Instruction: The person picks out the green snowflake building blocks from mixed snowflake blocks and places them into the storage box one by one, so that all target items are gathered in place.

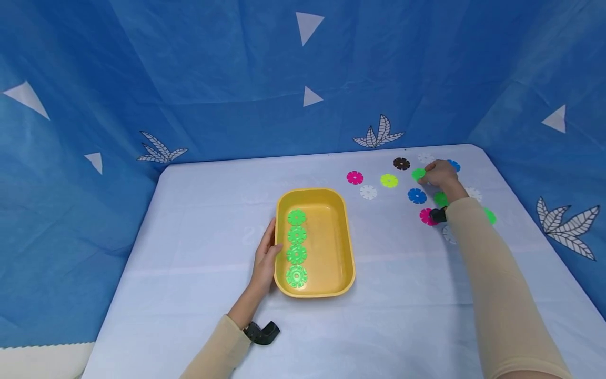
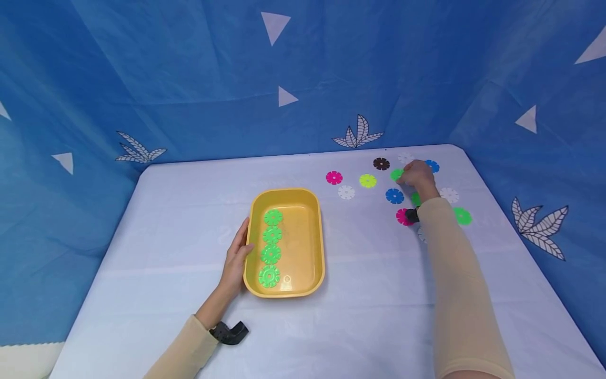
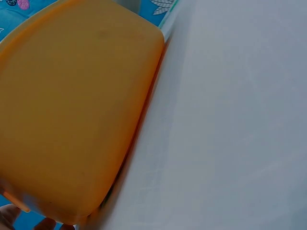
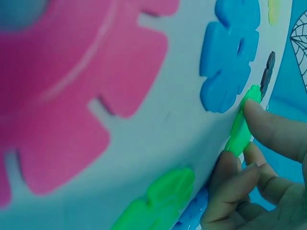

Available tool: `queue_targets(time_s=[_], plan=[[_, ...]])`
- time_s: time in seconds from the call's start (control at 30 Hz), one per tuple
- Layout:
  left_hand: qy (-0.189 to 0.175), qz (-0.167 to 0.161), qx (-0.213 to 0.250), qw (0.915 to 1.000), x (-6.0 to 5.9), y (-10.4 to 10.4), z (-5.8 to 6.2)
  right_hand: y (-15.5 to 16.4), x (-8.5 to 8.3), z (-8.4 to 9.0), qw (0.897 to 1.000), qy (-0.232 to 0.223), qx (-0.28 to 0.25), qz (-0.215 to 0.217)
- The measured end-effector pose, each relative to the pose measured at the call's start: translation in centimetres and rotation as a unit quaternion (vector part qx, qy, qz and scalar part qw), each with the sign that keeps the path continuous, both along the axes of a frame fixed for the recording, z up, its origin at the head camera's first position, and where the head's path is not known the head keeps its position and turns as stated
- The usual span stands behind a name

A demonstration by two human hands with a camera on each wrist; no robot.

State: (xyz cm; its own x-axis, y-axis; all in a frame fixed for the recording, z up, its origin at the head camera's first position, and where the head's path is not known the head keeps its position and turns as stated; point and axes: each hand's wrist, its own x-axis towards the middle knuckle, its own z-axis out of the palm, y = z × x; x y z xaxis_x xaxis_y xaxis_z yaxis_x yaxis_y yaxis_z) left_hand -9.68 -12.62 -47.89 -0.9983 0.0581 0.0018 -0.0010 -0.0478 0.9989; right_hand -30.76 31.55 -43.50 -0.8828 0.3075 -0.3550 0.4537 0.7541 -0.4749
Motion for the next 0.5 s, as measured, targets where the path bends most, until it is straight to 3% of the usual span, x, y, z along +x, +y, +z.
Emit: queue_targets(time_s=[0.2,0.5], plan=[[0.0,0.0,0.006,1.0,0.05,0.08,0.02,0.38,0.04,-0.07,0.999,0.032,-0.03,-0.017],[-0.003,0.004,0.006,1.0,-0.03,-0.05,-0.07,0.7,0.15,0.69,0.988,0.061,-0.132,-0.056]])
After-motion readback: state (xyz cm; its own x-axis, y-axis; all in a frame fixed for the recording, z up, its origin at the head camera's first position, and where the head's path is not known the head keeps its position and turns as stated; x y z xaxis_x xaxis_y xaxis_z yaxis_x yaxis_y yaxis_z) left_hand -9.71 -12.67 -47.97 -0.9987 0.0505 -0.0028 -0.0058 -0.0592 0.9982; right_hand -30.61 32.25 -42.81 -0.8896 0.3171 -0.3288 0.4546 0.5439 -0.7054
